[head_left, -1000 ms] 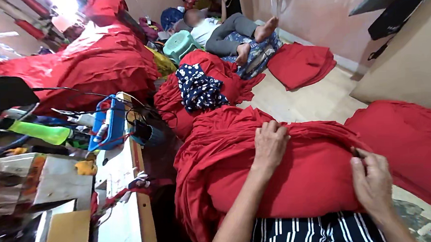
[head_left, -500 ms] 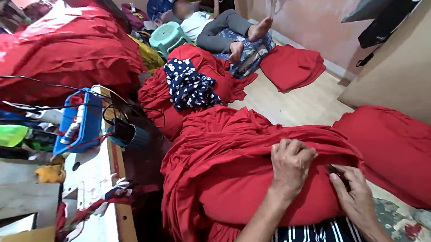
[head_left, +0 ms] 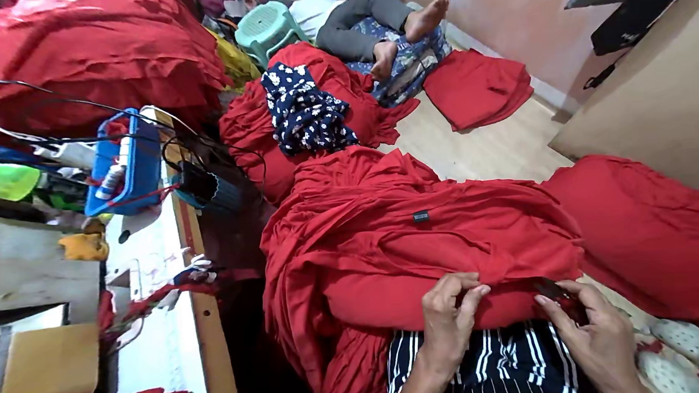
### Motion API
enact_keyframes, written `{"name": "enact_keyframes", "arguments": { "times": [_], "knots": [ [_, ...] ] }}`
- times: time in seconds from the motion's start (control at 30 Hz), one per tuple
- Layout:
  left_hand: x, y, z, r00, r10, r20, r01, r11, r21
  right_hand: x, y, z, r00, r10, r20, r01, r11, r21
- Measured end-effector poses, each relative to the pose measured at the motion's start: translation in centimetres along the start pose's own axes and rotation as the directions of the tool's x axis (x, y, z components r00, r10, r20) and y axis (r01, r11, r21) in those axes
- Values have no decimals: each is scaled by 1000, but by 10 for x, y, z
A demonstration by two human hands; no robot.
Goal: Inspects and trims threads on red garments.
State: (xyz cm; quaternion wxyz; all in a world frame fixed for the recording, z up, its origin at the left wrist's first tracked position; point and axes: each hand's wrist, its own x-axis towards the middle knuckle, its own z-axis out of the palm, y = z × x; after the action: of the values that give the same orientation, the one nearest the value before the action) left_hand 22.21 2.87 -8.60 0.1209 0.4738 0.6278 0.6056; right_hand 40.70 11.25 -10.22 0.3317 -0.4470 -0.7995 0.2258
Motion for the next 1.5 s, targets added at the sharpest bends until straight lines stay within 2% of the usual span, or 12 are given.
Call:
{"name": "enact_keyframes", "arguments": {
  "times": [0.13, 0.27, 0.37, 0.53, 0.77, 1.03, 1.17, 1.27, 1.37, 1.43, 1.5],
  "knots": [
    [-9, 4, -2, 997, -74, 12, 74, 995, -59, -15, 10, -9, 997, 60, 46, -59, 998, -22],
    [-15, 9, -4, 983, -181, 33, 184, 969, -164, -19, 0, -18, 998, 43, -47, -43, 999, 6],
    [-20, 10, -4, 977, -212, 29, 213, 958, -194, -16, -12, -13, 995, -84, -59, 86, 995, 41],
    [-25, 13, -2, 963, -268, -1, 260, 933, -249, -6, -31, 6, 933, -360, -22, 357, 930, -87],
    [-29, 15, 2, 962, -270, -26, 253, 928, -273, 0, -42, 21, 878, -477, -30, 468, 871, -152],
    [-30, 12, 3, 967, -252, -37, 236, 941, -241, 1, -38, 26, 889, -457, -5, 453, 881, -135],
    [-31, 12, 3, 974, -226, -7, 218, 948, -232, 2, -36, 23, 910, -415, -14, 414, 908, -60],
    [-34, 19, -8, 985, -131, 110, 152, 967, -202, 3, -34, 17, 945, -327, -22, 327, 945, -13],
    [-38, 31, -28, 967, 48, 249, 6, 977, -212, 6, -27, 6, 980, -201, -6, 201, 979, 24],
    [-43, 32, -36, 966, 91, 241, -36, 974, -222, 6, -21, 1, 987, -159, 15, 159, 987, 29],
    [-46, 27, -39, 977, 64, 204, -16, 973, -230, 3, -18, -1, 986, -164, 26, 164, 986, 27]
  ]
}}
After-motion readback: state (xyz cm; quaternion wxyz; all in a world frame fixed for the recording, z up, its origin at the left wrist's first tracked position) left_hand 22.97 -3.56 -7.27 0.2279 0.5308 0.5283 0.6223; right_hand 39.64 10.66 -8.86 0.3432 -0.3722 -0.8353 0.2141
